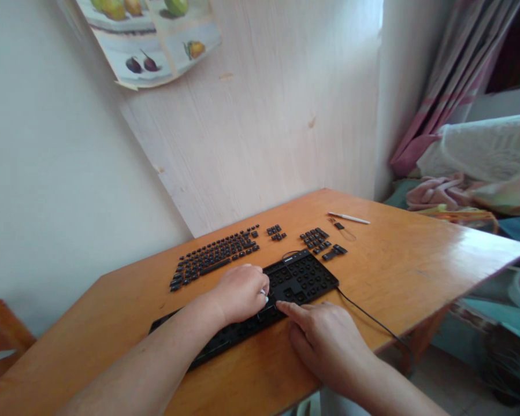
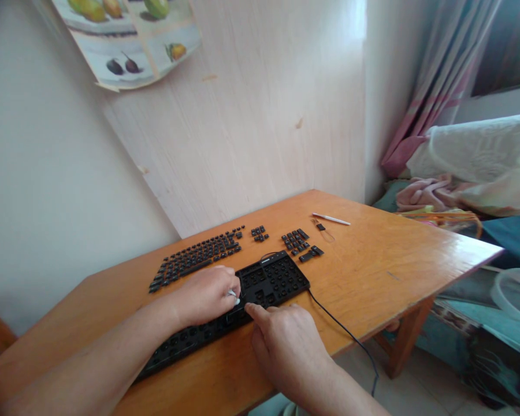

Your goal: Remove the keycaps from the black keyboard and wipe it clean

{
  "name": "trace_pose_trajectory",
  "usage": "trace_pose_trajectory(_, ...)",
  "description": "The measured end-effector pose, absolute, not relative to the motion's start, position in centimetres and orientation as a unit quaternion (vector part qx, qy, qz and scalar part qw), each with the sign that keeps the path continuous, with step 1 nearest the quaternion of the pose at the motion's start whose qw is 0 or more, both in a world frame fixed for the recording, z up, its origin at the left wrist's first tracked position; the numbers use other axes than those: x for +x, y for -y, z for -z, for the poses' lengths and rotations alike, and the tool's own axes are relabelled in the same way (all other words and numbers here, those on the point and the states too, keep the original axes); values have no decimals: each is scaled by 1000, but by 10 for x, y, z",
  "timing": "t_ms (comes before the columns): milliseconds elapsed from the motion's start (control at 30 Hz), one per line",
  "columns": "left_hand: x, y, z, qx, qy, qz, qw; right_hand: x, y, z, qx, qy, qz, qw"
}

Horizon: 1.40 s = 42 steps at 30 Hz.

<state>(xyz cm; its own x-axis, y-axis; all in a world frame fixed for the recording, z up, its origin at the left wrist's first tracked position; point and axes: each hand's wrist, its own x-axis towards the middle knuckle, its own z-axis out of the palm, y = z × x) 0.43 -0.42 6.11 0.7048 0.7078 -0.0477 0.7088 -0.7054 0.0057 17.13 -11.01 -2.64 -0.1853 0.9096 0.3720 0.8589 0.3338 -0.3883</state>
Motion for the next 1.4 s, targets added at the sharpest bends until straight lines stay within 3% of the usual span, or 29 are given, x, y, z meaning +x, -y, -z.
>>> trace_pose_trajectory(567, -20, -19, -72, 883, -468, -12, -33, 172, 110, 25, -572, 771, -54, 275)
trace_pose_trajectory(767, -21, -19, -68, 909, -416, -8, 0, 173, 109, 29, -574, 768, -57, 280)
trace_pose_trajectory(1133, -23, -14, -63, 927, -362, 62, -78, 174, 110, 28, -577, 767, -57, 274)
trace_pose_trajectory(1400, -32, -17, -62, 927, -371, 19, -48, 173, 110, 29, -577, 767, -53, 276)
